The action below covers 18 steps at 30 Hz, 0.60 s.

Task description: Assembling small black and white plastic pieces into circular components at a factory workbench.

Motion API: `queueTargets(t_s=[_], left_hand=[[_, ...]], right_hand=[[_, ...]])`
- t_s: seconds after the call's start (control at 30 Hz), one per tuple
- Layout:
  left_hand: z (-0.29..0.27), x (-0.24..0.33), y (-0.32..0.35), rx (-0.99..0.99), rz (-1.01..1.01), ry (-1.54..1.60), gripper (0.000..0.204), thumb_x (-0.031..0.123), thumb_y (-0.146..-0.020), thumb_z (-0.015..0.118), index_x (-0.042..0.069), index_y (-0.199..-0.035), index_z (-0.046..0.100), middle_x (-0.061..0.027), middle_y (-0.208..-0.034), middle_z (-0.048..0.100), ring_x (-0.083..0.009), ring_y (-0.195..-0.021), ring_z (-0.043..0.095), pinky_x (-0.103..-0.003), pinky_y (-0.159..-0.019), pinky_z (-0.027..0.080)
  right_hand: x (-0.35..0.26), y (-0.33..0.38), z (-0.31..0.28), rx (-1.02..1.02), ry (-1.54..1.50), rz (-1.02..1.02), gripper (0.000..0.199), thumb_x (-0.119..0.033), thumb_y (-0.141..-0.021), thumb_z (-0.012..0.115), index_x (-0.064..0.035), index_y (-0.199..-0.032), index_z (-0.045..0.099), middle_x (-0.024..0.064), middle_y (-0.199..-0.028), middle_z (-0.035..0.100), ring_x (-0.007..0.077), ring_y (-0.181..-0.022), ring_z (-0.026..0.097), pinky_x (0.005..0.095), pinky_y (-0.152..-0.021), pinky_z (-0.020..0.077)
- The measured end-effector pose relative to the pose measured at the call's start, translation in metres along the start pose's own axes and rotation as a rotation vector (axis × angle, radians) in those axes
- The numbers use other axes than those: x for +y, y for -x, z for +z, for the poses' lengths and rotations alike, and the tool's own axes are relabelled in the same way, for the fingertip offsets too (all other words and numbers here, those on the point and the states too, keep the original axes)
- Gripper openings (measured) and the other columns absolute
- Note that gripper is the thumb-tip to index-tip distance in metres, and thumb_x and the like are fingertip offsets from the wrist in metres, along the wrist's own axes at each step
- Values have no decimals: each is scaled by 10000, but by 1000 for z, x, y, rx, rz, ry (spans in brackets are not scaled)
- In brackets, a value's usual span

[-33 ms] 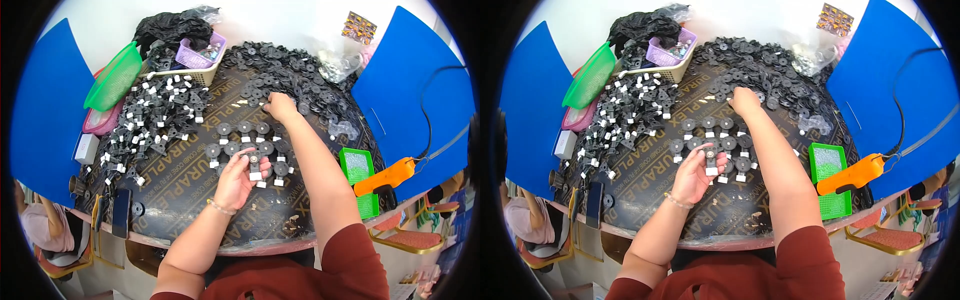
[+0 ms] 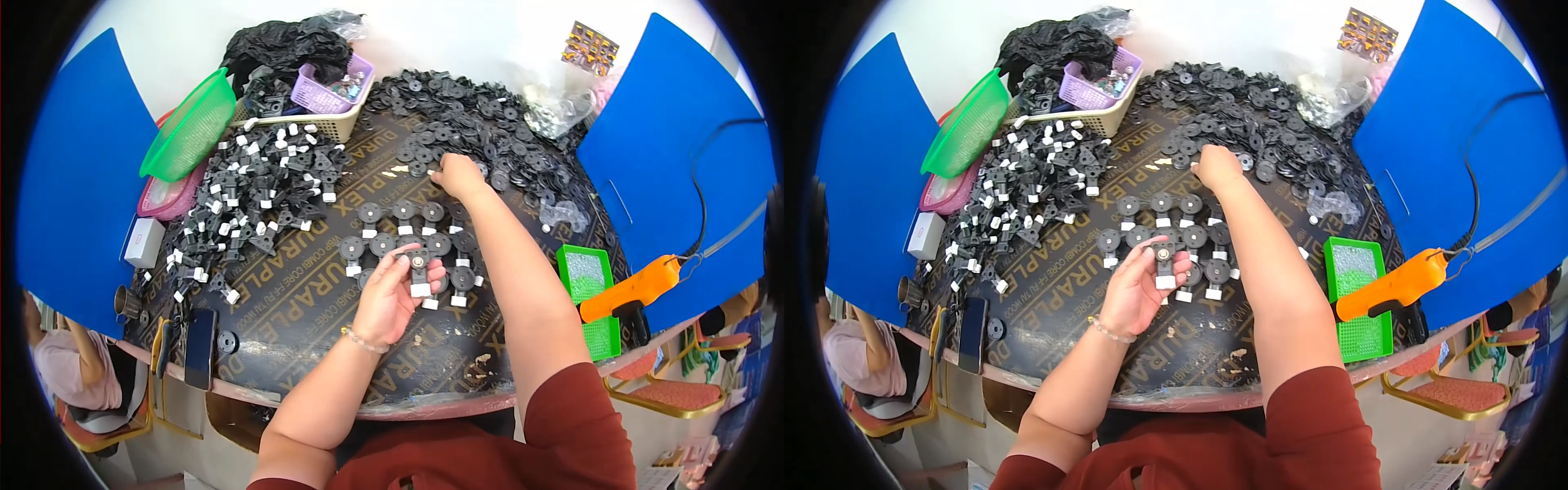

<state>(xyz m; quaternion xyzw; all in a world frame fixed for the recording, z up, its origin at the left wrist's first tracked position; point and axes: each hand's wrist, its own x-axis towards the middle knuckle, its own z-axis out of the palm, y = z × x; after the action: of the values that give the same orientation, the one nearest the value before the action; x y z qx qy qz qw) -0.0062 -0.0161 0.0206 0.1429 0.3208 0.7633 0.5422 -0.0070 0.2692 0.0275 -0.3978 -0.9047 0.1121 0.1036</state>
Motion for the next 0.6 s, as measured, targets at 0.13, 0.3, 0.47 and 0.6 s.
queueTargets(t_s=[0.13, 0.3, 0.47, 0.6], left_hand=[[-1, 1, 0, 0, 7, 15, 340, 205, -1063, 380, 14, -1336, 443, -238, -1170, 612, -296, -1052, 650, -407, -915, 550], [-9, 1, 0, -3, 28, 32, 317, 216, -1064, 375, 39, -1306, 478, -205, -1144, 626, -279, -1012, 657, -378, -869, 549], [-11, -2, -5, 57, 137, 26, 306, 221, -1059, 382, 53, -1303, 459, -180, -1130, 630, -291, -1022, 659, -388, -835, 558], [-5, 0, -3, 76, 281, 125, 279, 204, -1069, 371, 68, -1302, 441, -142, -1094, 621, -289, -1079, 640, -424, -915, 547]], right_hand=[[4, -26, 29, -42, 86, -49, 430, -285, -742, 805, -14, -1060, 703, 202, -1059, 701, 354, -1016, 675, 431, -882, 546], [-5, -20, 25, 5, 7, -56, 381, -204, -741, 749, -19, -1059, 651, 204, -1038, 691, 368, -985, 671, 436, -877, 538], [-38, 48, -19, 254, -729, -30, 365, -285, -774, 761, -5, -965, 626, 113, -832, 665, 218, -760, 638, 350, -714, 516], [-44, 141, -34, 99, -897, -119, 267, -249, -811, 780, -23, -839, 640, 20, -744, 637, 93, -703, 568, 266, -641, 475]])
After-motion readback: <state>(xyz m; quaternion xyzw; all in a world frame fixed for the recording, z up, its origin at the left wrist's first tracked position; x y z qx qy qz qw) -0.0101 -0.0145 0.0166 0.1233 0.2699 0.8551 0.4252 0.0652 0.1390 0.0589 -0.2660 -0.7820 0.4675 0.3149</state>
